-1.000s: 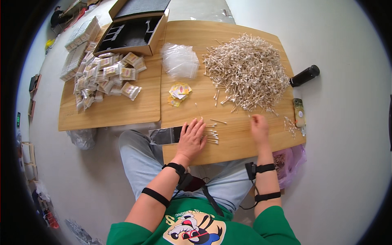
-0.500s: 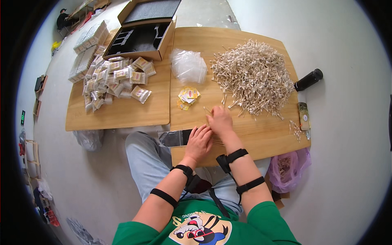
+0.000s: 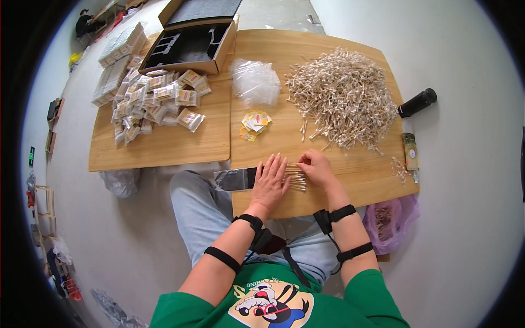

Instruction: Packaging cotton swabs into small plastic bags.

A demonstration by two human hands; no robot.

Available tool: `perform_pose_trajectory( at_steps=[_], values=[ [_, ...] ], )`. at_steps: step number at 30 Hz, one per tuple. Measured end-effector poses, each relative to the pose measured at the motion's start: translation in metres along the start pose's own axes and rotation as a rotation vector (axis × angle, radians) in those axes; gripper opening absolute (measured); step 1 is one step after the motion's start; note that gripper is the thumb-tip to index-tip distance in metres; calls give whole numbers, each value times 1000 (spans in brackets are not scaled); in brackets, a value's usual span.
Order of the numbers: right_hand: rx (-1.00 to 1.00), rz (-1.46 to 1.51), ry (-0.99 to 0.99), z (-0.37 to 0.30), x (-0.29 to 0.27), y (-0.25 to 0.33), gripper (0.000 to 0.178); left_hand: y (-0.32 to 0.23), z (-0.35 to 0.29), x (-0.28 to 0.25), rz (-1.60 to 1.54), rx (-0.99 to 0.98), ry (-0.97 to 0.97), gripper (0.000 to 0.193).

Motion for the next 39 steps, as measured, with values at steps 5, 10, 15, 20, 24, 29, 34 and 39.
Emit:
perform_pose_trajectory(
  at_steps=[5,10,15,20,24,29,34,39],
  values=[
    [246,312,-111,-15,-17,-41,13,-3,0,6,18,13,32,62],
    [294,138,-576,-57,-105,-111,13,-2,-3,4,23,28,59,63],
    [562,-189,-707,-107,-185,-186,16,-2,-4,8,47,32,90,67],
    [110,-449,-588,-79,-146,-105,27,-10,-1,7,16,78,96,65],
    [-271,-413,-344,-73,-34,-13,55,-9,-5,12,58,120,80,64],
    [-311,-460,-95,-70,20,30,65,-8,-5,10,12,110,103,61],
    [-327,-393,22,-77,28,27,70,-5,-5,11,15,92,109,60],
    [-263,-503,-68,-88,16,28,77,-8,-3,4,-44,97,107,52]
  ],
)
Point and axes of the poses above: each hand's wrist, its own z-axis towards the middle knuckle, its own x-axis out of the palm, y = z × x, the point moved 10 cm from there along z, towards the middle knuckle, and after that the axes turned 9 degrees about -y, right-handed, at the moved point
